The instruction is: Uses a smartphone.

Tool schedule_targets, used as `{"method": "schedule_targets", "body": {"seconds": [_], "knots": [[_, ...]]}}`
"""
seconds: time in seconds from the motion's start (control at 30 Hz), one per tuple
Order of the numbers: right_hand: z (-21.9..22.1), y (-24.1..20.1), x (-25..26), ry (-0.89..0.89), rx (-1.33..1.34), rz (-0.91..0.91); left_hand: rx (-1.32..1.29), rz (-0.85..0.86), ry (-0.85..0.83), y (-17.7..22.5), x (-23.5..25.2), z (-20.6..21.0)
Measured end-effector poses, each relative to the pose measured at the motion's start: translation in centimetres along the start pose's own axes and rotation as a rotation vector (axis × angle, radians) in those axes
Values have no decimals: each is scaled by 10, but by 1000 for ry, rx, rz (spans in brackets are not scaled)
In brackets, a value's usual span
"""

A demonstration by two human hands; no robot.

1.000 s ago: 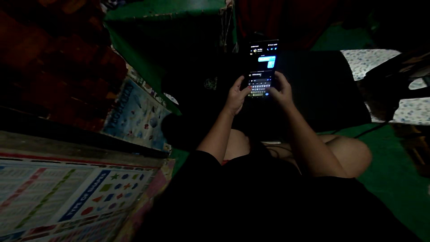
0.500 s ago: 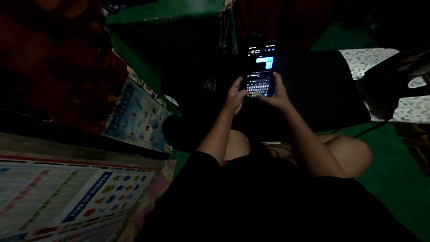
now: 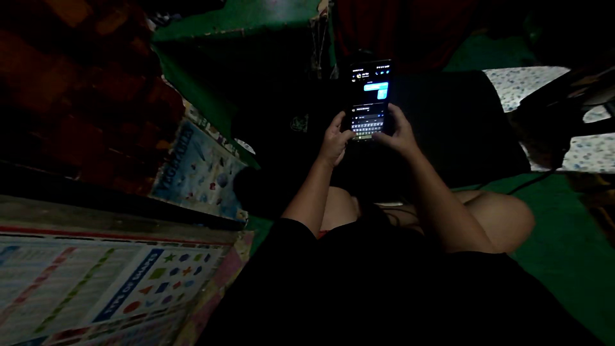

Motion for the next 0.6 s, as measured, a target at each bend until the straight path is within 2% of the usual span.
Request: {"method": "schedule_targets", "body": {"seconds": [0.4,0.6], "knots": [[-1,-6,-1,35,39,15,40,-2,13,-1,0,0],[4,-2,0,71,-78,25,29,15,3,-2,1,-1]]}}
Point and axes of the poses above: each hand's wrist, its own x-axis towards the middle knuckle, its own z-axis out of the palm, y = z × x, the point moved 3 cm from there along x, towards the middle knuckle, and after that the axes turned 4 degrees about z, right-handed, at the moved point
